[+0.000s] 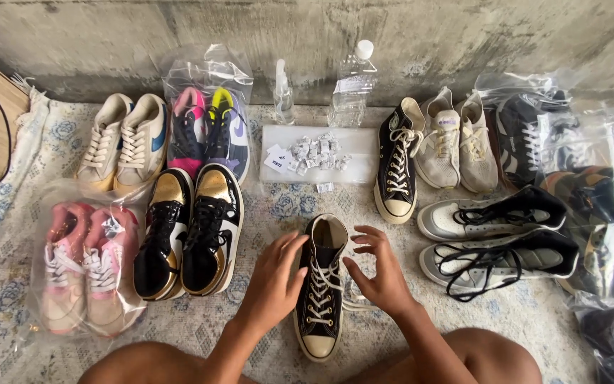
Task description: The person sits on a rug and laces a black high-top sneaker with white laces. They thread the laces through the eyelets, pull them tight, and tie a knot at the top.
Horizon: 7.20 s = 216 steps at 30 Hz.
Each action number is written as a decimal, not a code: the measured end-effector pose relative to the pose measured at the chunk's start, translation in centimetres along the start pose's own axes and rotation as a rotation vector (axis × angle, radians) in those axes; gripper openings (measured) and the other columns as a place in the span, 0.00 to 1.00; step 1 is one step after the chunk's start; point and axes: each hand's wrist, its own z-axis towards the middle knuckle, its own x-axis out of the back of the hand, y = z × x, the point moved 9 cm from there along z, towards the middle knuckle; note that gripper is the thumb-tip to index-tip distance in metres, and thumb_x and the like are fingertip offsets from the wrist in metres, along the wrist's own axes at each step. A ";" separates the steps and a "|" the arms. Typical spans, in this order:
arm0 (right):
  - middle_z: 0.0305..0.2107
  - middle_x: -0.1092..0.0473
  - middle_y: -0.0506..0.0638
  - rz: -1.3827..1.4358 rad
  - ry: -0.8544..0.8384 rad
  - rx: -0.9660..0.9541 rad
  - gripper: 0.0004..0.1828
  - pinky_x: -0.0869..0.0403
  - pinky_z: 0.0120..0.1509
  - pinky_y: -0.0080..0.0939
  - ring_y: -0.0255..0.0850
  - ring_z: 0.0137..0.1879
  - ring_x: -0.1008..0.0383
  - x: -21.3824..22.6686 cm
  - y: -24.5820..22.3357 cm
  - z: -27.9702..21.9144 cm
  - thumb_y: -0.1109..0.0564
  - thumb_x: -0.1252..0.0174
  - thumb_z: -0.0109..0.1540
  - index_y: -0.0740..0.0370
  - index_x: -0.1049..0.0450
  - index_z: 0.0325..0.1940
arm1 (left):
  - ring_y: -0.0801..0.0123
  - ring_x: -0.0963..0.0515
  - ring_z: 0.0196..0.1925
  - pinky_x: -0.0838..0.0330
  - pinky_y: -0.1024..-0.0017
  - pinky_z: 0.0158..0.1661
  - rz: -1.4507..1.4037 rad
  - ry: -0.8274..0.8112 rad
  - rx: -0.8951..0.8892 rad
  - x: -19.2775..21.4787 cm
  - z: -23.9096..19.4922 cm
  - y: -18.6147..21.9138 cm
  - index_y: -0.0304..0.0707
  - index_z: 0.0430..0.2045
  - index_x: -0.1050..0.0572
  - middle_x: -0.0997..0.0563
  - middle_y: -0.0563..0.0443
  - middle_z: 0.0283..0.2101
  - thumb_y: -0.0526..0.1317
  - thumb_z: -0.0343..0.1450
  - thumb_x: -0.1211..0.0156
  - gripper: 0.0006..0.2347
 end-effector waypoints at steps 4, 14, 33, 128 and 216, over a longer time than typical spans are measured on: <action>0.40 0.25 0.55 -0.106 -0.042 -0.229 0.27 0.18 0.49 0.44 0.46 0.44 0.22 -1.4 1.7 -1.9 0.37 0.36 0.57 0.63 0.27 0.44 | 0.59 0.22 0.51 0.22 0.63 0.51 -0.210 -0.044 0.268 -2.1 -4.3 -2.5 0.34 0.60 0.37 0.26 0.40 0.55 0.33 0.67 0.37 0.25; 0.38 0.28 0.53 -0.559 -0.132 -0.277 0.20 0.24 0.49 0.49 0.48 0.40 0.24 -6.4 0.1 -4.9 0.40 0.45 0.67 0.60 0.29 0.46 | 0.23 0.42 0.69 0.41 0.38 0.64 0.073 -0.105 0.290 -11.8 -8.1 -3.2 0.12 0.66 0.53 0.47 0.09 0.67 0.55 0.69 0.31 0.46; 0.26 0.26 0.56 -0.445 -0.185 -0.270 0.16 0.26 0.50 0.49 0.47 0.35 0.27 -8.1 -5.8 -5.3 0.55 0.56 0.69 0.62 0.29 0.31 | 0.38 0.59 0.78 0.55 0.49 0.71 0.082 -0.273 0.349 -14.2 -9.3 -3.2 0.15 0.69 0.61 0.60 0.18 0.74 0.41 0.74 0.56 0.33; 0.56 0.29 0.50 -0.121 -0.023 0.132 0.08 0.26 0.70 0.54 0.48 0.64 0.34 -1.5 -11.5 -7.0 0.58 0.24 0.51 0.52 0.13 0.34 | 0.77 0.26 0.20 0.29 0.82 0.19 -0.153 -0.494 0.940 -5.5 -11.9 -10.9 0.49 0.59 0.27 0.40 0.33 0.68 0.42 0.68 0.28 0.24; 0.23 0.19 0.50 0.256 -0.188 -0.778 0.07 0.28 0.26 0.29 0.32 0.24 0.22 -6.0 1.4 -11.5 0.60 0.29 0.57 0.65 0.15 0.37 | 0.63 0.20 0.42 0.27 0.69 0.44 -1.543 0.549 0.394 5.4 -6.6 -6.5 0.32 0.55 0.33 0.20 0.44 0.34 0.29 0.69 0.37 0.19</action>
